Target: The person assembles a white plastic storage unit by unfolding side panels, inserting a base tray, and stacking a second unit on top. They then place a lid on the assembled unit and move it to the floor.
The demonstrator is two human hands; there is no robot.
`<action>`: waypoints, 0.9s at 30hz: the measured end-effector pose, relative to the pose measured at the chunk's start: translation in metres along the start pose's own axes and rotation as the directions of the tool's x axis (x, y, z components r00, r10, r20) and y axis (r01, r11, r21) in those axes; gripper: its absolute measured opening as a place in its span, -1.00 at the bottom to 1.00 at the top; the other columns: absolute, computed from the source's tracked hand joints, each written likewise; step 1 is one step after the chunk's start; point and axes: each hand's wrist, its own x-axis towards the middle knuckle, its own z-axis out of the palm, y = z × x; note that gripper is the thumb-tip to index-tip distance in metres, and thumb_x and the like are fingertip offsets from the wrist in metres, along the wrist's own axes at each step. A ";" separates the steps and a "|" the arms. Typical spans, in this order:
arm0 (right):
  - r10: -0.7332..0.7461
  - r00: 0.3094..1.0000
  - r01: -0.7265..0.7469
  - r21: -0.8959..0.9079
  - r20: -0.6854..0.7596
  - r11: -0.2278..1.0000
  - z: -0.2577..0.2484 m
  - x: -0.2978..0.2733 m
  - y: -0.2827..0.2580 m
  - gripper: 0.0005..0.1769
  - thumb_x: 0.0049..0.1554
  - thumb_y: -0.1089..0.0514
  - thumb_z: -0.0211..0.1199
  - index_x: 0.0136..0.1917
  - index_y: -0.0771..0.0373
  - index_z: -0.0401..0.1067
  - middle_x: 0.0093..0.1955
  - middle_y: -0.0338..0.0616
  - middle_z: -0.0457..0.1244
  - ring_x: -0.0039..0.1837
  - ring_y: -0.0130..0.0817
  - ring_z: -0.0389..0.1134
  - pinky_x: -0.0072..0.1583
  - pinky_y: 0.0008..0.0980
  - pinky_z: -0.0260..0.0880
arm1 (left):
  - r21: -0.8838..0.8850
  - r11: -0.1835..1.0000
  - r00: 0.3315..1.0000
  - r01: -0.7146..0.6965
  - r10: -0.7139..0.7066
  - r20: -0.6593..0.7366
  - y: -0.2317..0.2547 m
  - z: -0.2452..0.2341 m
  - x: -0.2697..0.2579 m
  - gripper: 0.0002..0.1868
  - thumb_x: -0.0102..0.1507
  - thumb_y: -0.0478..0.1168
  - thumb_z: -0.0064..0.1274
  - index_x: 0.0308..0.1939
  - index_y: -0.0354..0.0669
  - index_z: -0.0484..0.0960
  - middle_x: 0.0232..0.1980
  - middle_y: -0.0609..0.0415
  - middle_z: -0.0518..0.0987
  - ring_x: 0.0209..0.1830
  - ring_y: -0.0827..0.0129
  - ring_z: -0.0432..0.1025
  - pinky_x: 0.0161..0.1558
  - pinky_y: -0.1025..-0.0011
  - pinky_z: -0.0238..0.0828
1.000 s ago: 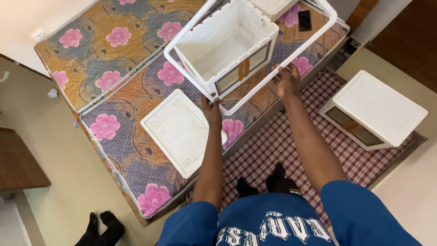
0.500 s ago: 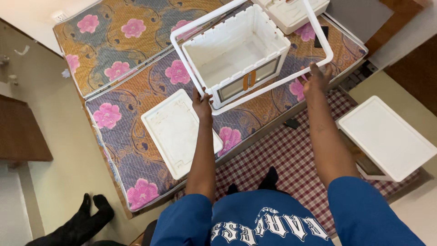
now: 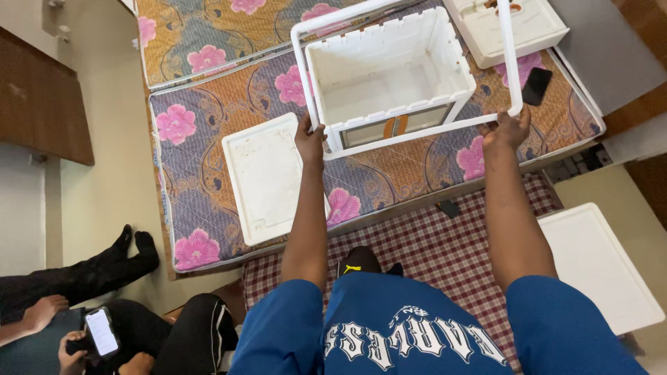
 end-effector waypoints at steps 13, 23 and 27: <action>0.022 0.991 -0.010 -0.096 0.129 0.995 0.018 0.063 0.038 -0.39 0.25 0.44 0.15 0.46 0.01 0.12 0.28 0.02 0.23 0.10 -0.03 0.46 0.05 0.36 0.59 | -0.024 1.000 0.993 -0.019 0.016 -0.115 -0.059 0.021 0.013 -0.40 0.27 -0.57 -0.09 0.43 -0.38 0.32 0.40 -0.17 0.45 0.36 0.18 0.39 0.34 0.31 0.31; 0.127 0.986 -0.102 -0.215 0.109 0.971 0.052 0.101 0.061 -0.39 0.28 0.36 0.12 0.49 -0.07 0.09 0.34 -0.02 0.23 0.16 -0.14 0.45 0.07 0.22 0.60 | 0.078 0.997 0.983 0.024 -0.009 -0.182 -0.089 0.034 0.068 -0.36 0.26 -0.61 -0.14 0.46 -0.38 0.29 0.48 -0.17 0.38 0.45 0.14 0.32 0.42 0.30 0.21; 0.136 0.987 -0.112 -0.235 0.088 0.965 0.060 0.107 0.069 -0.36 0.27 0.36 0.10 0.50 -0.14 0.10 0.38 -0.04 0.21 0.21 -0.11 0.44 0.10 0.18 0.56 | 0.136 0.986 0.973 0.094 -0.062 -0.222 -0.093 0.037 0.079 -0.35 0.25 -0.60 -0.12 0.46 -0.31 0.31 0.46 -0.12 0.40 0.44 0.18 0.33 0.41 0.33 0.23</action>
